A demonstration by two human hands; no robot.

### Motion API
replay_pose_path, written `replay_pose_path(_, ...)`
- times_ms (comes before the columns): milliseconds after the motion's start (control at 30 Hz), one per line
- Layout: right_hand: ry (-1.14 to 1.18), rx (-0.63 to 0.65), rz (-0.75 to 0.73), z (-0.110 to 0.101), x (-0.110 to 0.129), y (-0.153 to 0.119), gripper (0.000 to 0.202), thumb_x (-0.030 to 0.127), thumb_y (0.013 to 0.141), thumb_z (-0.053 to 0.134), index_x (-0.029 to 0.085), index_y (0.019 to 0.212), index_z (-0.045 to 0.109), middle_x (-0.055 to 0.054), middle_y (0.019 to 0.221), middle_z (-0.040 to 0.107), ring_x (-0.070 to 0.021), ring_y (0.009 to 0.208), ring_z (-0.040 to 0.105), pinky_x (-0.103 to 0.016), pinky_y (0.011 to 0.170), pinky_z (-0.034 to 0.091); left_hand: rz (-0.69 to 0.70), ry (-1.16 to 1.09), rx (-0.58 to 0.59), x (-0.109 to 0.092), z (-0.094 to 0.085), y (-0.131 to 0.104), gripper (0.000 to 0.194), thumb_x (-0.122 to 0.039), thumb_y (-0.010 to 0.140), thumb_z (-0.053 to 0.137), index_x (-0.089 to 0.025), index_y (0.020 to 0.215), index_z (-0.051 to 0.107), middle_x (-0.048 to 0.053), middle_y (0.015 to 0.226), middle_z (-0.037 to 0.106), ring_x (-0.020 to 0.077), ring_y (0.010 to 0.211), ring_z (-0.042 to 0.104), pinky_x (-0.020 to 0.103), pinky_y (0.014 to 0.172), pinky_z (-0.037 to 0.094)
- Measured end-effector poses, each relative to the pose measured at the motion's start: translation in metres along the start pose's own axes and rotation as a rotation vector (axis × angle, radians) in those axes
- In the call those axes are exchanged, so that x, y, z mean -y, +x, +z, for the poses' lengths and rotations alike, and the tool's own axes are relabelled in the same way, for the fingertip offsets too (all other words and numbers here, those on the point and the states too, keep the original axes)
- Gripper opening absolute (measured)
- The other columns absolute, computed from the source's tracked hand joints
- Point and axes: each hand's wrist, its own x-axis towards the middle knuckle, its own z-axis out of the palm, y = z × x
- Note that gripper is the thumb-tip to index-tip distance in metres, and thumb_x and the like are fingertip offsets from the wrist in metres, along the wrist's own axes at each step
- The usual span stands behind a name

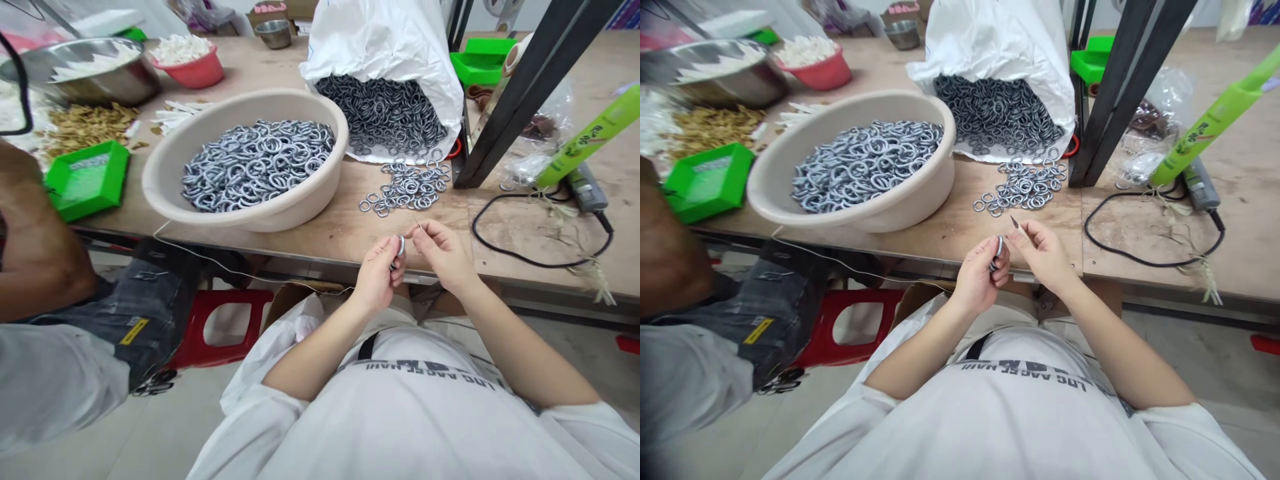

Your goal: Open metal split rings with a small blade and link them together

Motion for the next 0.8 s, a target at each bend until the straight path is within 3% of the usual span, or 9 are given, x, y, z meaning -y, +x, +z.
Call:
replay_pose_path(167,-0.562,0.053,-0.216,-0.004,0.014,-0.016,0.034,0.044,0.097,0.054,0.019,0.075,0.057,0.002,0.064,0.050,-0.0124,0.061,0.044,-0.029,0.060,0.029,-0.020,-0.059,-0.028,-0.002,0.000,-0.002,0.041,-0.047,0.081,0.071,-0.018,0.073,0.044,-0.008,0.058,0.038,0.0022,0.040,0.028,0.017,0.039,0.017)
replay_pose_path(333,-0.668,0.107,-0.288,-0.001,0.020,-0.020,0.037,0.041,0.099,0.051,0.019,0.069,0.049,0.001,0.064,0.050,-0.0117,0.059,0.043,-0.028,0.060,0.027,-0.041,-0.067,-0.049,-0.002,0.001,-0.001,0.043,-0.048,0.077,0.075,-0.018,0.072,0.044,-0.009,0.054,0.037,0.0026,0.039,0.026,0.017,0.038,0.017)
replay_pose_path(500,-0.634,0.129,-0.241,-0.001,0.014,-0.018,0.038,0.043,0.099,0.049,0.020,0.070,0.052,0.002,0.062,0.050,-0.0121,0.060,0.045,-0.028,0.059,0.028,-0.055,-0.046,0.009,-0.004,-0.002,-0.003,0.040,-0.046,0.080,0.073,-0.018,0.072,0.046,-0.009,0.055,0.037,0.0025,0.039,0.025,0.016,0.037,0.019)
replay_pose_path(700,-0.720,-0.131,-0.016,-0.026,-0.009,0.018,0.046,0.054,0.099,0.042,0.021,0.070,0.055,0.001,0.058,0.050,-0.0153,0.059,0.050,-0.028,0.058,0.029,-0.174,-0.001,0.236,-0.005,-0.006,-0.019,0.039,-0.044,0.085,0.068,-0.016,0.068,0.047,-0.007,0.058,0.038,0.0033,0.042,0.031,0.017,0.038,0.029)
replay_pose_path(800,-0.854,-0.028,-0.048,-0.019,-0.008,0.048,0.040,0.055,0.098,0.044,0.022,0.092,0.065,-0.003,0.077,0.067,-0.0200,0.072,0.060,-0.029,0.063,0.034,-0.092,0.028,0.153,-0.012,-0.016,-0.021,0.036,-0.043,0.087,0.067,-0.014,0.070,0.054,-0.004,0.061,0.046,0.0042,0.044,0.039,0.018,0.042,0.040)
